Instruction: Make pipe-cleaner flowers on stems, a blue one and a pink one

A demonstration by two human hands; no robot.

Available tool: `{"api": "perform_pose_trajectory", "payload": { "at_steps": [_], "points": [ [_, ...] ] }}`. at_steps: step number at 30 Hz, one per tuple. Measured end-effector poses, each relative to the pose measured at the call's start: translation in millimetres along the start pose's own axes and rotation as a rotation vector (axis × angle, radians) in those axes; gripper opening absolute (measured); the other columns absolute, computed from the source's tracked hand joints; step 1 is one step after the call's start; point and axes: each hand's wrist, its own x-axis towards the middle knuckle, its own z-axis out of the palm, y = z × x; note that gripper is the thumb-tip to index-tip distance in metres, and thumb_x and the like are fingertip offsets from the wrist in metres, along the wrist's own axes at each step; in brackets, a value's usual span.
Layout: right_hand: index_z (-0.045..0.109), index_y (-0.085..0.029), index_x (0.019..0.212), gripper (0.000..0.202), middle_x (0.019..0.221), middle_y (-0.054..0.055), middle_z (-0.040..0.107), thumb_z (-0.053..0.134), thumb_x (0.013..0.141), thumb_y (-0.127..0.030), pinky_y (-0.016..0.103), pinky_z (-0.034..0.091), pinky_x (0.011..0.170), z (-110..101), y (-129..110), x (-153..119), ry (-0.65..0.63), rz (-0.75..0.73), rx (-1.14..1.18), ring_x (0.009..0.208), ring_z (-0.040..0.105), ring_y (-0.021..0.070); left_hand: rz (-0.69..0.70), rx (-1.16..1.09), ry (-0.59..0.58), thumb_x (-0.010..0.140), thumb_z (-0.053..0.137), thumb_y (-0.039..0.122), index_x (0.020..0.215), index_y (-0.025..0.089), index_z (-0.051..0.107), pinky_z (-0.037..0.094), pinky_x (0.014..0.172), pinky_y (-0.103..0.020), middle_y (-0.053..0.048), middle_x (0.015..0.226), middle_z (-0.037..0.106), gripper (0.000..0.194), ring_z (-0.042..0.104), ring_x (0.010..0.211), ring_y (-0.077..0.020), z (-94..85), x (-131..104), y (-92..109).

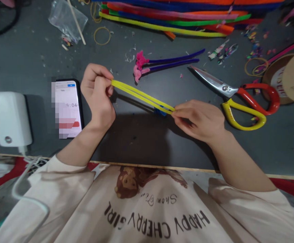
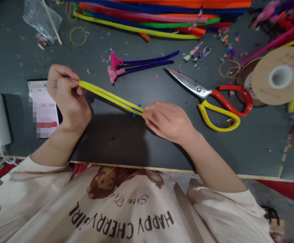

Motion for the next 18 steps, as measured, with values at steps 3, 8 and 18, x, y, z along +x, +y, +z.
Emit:
{"api": "perform_pose_trajectory", "payload": {
  "at_steps": [3, 8, 18],
  "points": [
    [0.052, -0.023, 0.089, 0.019, 0.076, 0.004, 0.073, 0.059, 0.083, -0.007, 0.025, 0.053, 0.058, 1, -1, -1, 0.024, -0.015, 0.008, 0.064, 0.065, 0.0139, -0.026, 0.006, -0.006, 0.059, 0.042, -0.006, 0.061, 0.011, 0.060, 0.019, 0.037, -0.017, 0.005, 0.051, 0.048, 0.024, 0.033, 0.038, -0.0015, 1.7, -1, 3],
    [0.051, -0.025, 0.087, 0.017, 0.079, 0.002, 0.074, 0.059, 0.085, -0.009, 0.024, 0.055, 0.059, 1, -2, -2, 0.023, 0.012, -0.015, 0.066, 0.068, 0.0132, -0.041, 0.038, 0.028, 0.061, 0.041, -0.006, 0.060, 0.011, 0.057, 0.018, 0.038, -0.017, 0.005, 0.052, 0.046, 0.024, 0.031, 0.039, -0.0017, 6.3, -2, 7],
    [0.051, -0.024, 0.083, 0.021, 0.074, 0.001, 0.074, 0.059, 0.082, -0.005, 0.023, 0.054, 0.055, 0, -4, 2, 0.074, -0.009, -0.055, 0.061, 0.069, 0.0136, -0.077, 0.051, 0.012, 0.064, 0.043, -0.004, 0.063, 0.011, 0.054, 0.021, 0.040, -0.016, 0.006, 0.054, 0.046, 0.019, 0.036, 0.041, -0.0007, 7.5, -5, 13]
  ]
}}
